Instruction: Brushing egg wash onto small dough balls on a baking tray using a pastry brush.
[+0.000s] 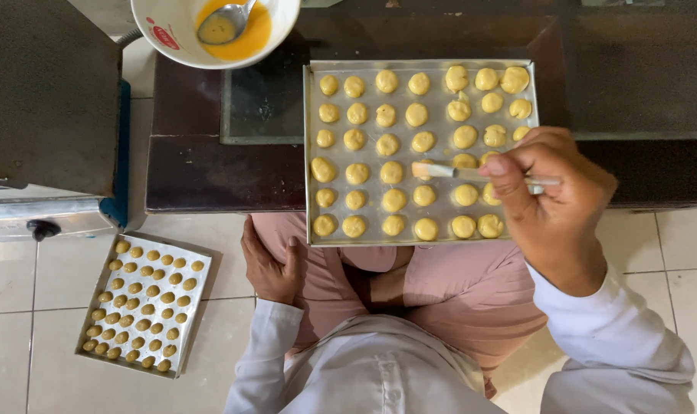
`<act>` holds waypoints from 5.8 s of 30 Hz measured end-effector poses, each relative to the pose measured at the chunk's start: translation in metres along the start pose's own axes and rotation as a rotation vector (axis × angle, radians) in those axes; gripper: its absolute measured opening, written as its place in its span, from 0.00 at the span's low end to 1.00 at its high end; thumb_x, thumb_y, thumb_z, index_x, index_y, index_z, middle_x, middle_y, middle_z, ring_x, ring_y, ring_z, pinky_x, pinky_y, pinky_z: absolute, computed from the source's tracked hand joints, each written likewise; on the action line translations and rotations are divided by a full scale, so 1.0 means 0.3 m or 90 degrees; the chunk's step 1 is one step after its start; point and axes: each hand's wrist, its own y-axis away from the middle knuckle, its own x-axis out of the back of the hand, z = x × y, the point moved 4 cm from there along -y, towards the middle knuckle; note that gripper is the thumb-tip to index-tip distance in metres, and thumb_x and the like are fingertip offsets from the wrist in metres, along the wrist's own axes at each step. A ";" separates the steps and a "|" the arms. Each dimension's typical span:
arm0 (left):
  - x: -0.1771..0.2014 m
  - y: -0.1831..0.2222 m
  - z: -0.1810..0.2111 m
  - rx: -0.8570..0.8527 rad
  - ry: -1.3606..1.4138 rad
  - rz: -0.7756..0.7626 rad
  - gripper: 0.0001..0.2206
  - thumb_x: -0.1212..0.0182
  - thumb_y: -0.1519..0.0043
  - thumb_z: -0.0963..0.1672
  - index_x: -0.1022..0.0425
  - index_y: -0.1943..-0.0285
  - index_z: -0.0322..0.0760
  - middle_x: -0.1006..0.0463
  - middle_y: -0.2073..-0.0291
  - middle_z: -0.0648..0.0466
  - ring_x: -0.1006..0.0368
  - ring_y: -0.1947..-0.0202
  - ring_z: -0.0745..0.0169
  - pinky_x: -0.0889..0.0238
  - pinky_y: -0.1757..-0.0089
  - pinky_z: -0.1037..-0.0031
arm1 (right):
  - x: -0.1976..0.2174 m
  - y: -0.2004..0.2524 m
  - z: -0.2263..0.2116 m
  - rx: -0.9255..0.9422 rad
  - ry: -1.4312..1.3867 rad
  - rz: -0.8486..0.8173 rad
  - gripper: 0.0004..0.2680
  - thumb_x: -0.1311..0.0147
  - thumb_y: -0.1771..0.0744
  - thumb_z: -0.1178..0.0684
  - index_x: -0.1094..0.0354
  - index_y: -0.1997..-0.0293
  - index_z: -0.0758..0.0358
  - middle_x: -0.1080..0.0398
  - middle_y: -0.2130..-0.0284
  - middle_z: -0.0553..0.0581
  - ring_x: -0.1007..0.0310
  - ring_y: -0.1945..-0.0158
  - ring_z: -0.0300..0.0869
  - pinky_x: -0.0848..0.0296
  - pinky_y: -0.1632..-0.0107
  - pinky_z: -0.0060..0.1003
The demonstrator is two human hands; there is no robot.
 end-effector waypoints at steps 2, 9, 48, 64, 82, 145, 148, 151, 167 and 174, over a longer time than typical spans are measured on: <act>-0.001 -0.002 0.000 0.001 -0.004 0.004 0.33 0.45 0.38 0.50 0.49 0.29 0.26 0.37 0.38 0.33 0.34 0.42 0.34 0.37 0.46 0.59 | 0.017 -0.002 -0.001 -0.007 0.004 0.016 0.06 0.40 0.31 0.68 0.33 0.67 0.77 0.32 0.72 0.63 0.38 0.65 0.46 0.35 0.58 0.38; -0.004 0.002 -0.011 0.005 -0.012 0.004 0.33 0.45 0.39 0.50 0.49 0.29 0.25 0.37 0.38 0.32 0.34 0.41 0.34 0.38 0.46 0.59 | 0.010 0.009 0.048 -0.061 -0.052 0.030 0.06 0.44 0.29 0.68 0.34 0.64 0.79 0.33 0.68 0.65 0.39 0.76 0.40 0.38 0.69 0.33; 0.011 -0.003 0.013 -0.012 0.001 0.009 0.34 0.45 0.38 0.52 0.49 0.29 0.26 0.36 0.38 0.33 0.33 0.42 0.34 0.36 0.47 0.58 | 0.094 0.232 0.096 -0.218 -0.140 0.105 0.05 0.52 0.26 0.64 0.38 0.60 0.74 0.34 0.59 0.63 0.37 0.69 0.39 0.33 0.61 0.31; 0.006 0.006 -0.007 -0.002 -0.020 0.011 0.33 0.44 0.38 0.50 0.48 0.29 0.26 0.36 0.38 0.35 0.34 0.42 0.35 0.37 0.46 0.59 | 0.028 0.188 -0.098 0.181 0.160 -0.099 0.06 0.35 0.38 0.53 0.26 0.66 0.62 0.29 0.71 0.52 0.34 0.60 0.44 0.33 0.43 0.49; -0.005 0.010 -0.021 -0.007 -0.016 0.013 0.33 0.45 0.39 0.50 0.49 0.29 0.25 0.36 0.38 0.33 0.34 0.42 0.34 0.37 0.46 0.59 | 0.050 0.227 -0.113 0.000 0.068 0.061 0.07 0.44 0.35 0.56 0.28 0.70 0.72 0.33 0.78 0.57 0.39 0.70 0.45 0.30 0.48 0.48; 0.011 -0.008 0.002 0.008 0.014 0.024 0.34 0.44 0.40 0.50 0.47 0.30 0.25 0.35 0.40 0.33 0.33 0.44 0.33 0.38 0.47 0.59 | 0.084 -0.241 -0.114 0.028 0.088 -0.176 0.04 0.41 0.35 0.69 0.28 0.58 0.78 0.30 0.67 0.63 0.37 0.72 0.41 0.39 0.69 0.31; 0.010 -0.010 -0.006 0.021 0.027 0.026 0.34 0.42 0.42 0.49 0.46 0.30 0.25 0.34 0.40 0.35 0.33 0.44 0.37 0.38 0.46 0.61 | -0.057 -0.422 -0.112 0.155 0.027 -0.205 0.05 0.40 0.33 0.68 0.26 0.54 0.77 0.25 0.63 0.64 0.32 0.65 0.42 0.34 0.62 0.32; 0.001 -0.008 -0.023 0.013 0.011 0.031 0.36 0.43 0.42 0.52 0.47 0.30 0.25 0.34 0.41 0.34 0.32 0.45 0.35 0.37 0.48 0.60 | -0.216 -0.540 -0.094 0.221 0.037 -0.219 0.05 0.38 0.31 0.65 0.24 0.51 0.72 0.28 0.66 0.60 0.35 0.66 0.42 0.38 0.65 0.35; -0.034 0.006 -0.102 0.036 -0.022 0.012 0.37 0.42 0.44 0.54 0.44 0.32 0.24 0.33 0.41 0.34 0.30 0.47 0.34 0.34 0.50 0.58 | -0.444 -0.645 0.071 0.035 -0.111 -0.178 0.07 0.45 0.30 0.55 0.26 0.61 0.70 0.27 0.78 0.53 0.33 0.80 0.32 0.39 0.78 0.24; -0.028 0.005 -0.100 0.033 0.013 0.005 0.37 0.39 0.46 0.49 0.46 0.31 0.25 0.34 0.41 0.34 0.32 0.46 0.37 0.37 0.48 0.60 | -0.322 -0.514 0.375 -0.459 -0.527 -0.099 0.13 0.45 0.32 0.43 0.30 0.63 0.65 0.31 0.73 0.55 0.32 0.69 0.35 0.31 0.64 0.26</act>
